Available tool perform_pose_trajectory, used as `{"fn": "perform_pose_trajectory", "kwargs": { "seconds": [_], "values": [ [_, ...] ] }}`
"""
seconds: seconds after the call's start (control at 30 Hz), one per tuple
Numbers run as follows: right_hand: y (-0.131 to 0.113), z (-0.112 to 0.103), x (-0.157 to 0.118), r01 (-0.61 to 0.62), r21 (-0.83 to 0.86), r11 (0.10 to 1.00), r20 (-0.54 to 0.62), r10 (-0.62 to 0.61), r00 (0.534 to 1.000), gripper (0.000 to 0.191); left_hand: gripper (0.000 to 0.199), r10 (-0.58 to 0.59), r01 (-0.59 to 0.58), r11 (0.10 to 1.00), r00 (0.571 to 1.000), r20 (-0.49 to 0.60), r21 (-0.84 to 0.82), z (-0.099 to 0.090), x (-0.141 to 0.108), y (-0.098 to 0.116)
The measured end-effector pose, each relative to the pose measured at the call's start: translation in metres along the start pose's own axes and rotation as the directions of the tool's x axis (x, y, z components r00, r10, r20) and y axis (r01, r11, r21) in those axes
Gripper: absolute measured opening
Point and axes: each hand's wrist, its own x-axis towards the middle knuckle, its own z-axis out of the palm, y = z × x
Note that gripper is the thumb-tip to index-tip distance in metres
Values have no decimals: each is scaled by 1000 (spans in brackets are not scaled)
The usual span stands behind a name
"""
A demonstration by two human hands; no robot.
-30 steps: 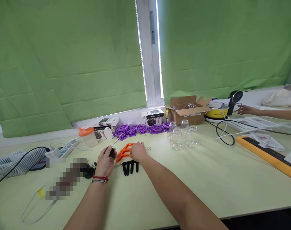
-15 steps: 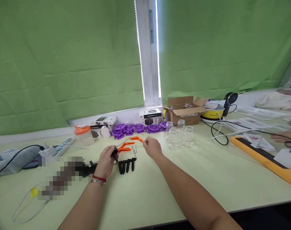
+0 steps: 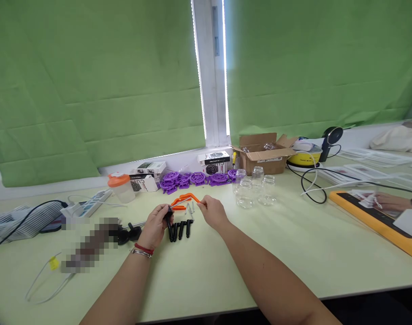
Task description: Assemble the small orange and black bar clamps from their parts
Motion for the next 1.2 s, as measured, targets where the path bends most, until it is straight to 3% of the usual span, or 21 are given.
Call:
{"fn": "perform_pose_trajectory", "kwargs": {
  "seconds": [0.23,1.2],
  "values": [
    [4,-1,2,-16,33,999,-11,16,1000,24,29,-4,3,1000,999,45,30,2,-1,0],
    [0,2,-3,-6,95,995,74,-1,997,21,34,-48,48,999,998,37,7,3,0,0]
  ]
}}
